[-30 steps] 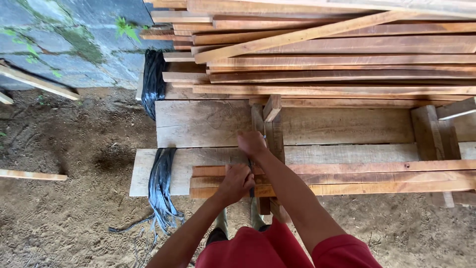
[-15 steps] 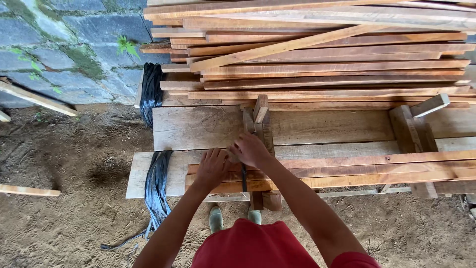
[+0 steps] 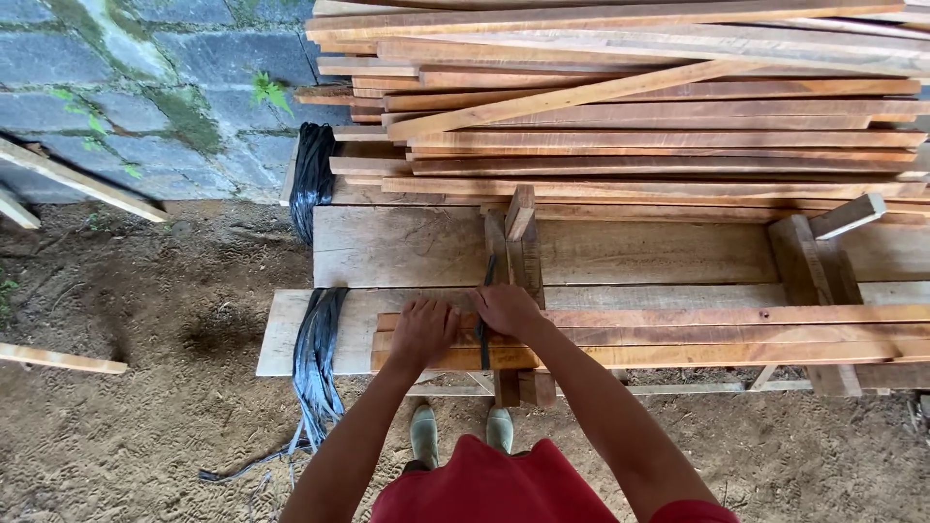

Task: The recorder is bundling several thin wooden planks together using black plastic strapping material.

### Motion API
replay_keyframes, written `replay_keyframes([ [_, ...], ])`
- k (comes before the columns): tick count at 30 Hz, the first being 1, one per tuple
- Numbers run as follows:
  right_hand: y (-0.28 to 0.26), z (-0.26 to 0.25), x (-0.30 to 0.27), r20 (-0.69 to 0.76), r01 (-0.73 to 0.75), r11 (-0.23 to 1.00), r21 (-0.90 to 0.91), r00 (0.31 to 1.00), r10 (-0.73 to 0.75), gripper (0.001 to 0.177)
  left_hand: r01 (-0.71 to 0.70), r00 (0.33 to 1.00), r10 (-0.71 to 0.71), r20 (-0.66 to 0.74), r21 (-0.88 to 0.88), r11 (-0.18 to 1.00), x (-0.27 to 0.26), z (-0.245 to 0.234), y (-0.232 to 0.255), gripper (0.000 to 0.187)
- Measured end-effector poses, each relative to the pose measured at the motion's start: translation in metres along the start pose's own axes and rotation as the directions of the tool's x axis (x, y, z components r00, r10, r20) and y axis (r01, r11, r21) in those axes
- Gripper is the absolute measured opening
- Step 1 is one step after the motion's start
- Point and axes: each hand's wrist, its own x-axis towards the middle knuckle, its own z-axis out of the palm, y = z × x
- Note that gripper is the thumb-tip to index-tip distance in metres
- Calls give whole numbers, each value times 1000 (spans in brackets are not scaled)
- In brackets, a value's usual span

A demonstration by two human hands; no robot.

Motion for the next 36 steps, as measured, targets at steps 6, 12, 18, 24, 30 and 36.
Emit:
replay_keyframes([
  [6, -7, 28, 19, 83, 26, 965, -260, 997, -4, 44, 24, 1000, -24, -18, -31, 999, 1, -5, 2, 42],
  [12, -68, 40, -17, 58, -106, 921, -374, 989, 137, 87, 22, 995, -35, -95, -129, 991, 0, -2, -12, 40],
  [18, -67, 41, -34, -8, -18, 871, -491, 1000, 16, 142, 89, 993, -103, -55, -208, 974, 2, -23, 0, 40],
  [24, -44, 64, -16, -21, -12, 893, -450, 1000, 3, 126, 176, 984, -161, 74, -308, 935, -7, 16, -26, 24],
  [30, -48, 54, -24, -25, 29, 915, -402, 999, -43, 127, 502, 842, -530, 100, -503, 703, -3, -33, -72, 24],
  [36, -47, 58, -24, -76, 28, 923, -384, 995, -61, 125, 881, 444, -865, 231, 61, 469, -72, 18, -207, 35],
])
